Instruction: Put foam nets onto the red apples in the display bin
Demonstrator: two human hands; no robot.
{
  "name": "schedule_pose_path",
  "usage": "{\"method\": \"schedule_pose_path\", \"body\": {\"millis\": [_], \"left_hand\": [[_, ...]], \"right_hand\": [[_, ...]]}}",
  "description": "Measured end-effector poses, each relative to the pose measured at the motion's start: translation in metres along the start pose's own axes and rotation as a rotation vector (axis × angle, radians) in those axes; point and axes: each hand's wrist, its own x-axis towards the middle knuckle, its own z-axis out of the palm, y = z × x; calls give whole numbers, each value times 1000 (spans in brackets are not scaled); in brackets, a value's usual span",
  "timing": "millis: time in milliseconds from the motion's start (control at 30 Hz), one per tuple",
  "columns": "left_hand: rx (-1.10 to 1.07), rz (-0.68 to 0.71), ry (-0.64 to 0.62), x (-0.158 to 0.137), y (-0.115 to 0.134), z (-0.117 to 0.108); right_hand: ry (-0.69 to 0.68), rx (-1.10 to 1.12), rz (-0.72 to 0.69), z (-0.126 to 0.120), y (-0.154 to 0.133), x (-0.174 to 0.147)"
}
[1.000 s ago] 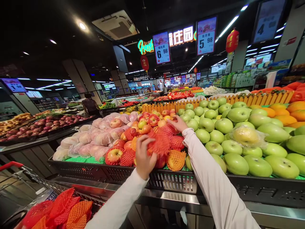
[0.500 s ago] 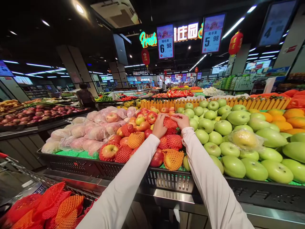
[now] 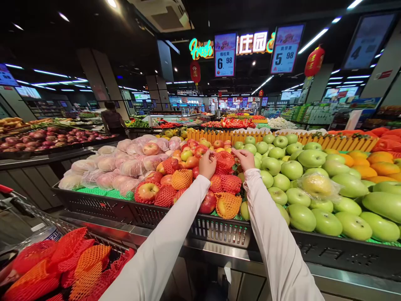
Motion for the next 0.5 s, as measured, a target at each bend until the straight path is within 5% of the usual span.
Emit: {"method": "schedule_pose_path", "body": {"millis": [267,500], "left_hand": [[-11,130,88,-4,3,-6],[51,-31,171,-5,5,-9]], "right_hand": [[-370,-163,39,13,-8,-7],[-356,-22,-14,11,-8,-8]]}}
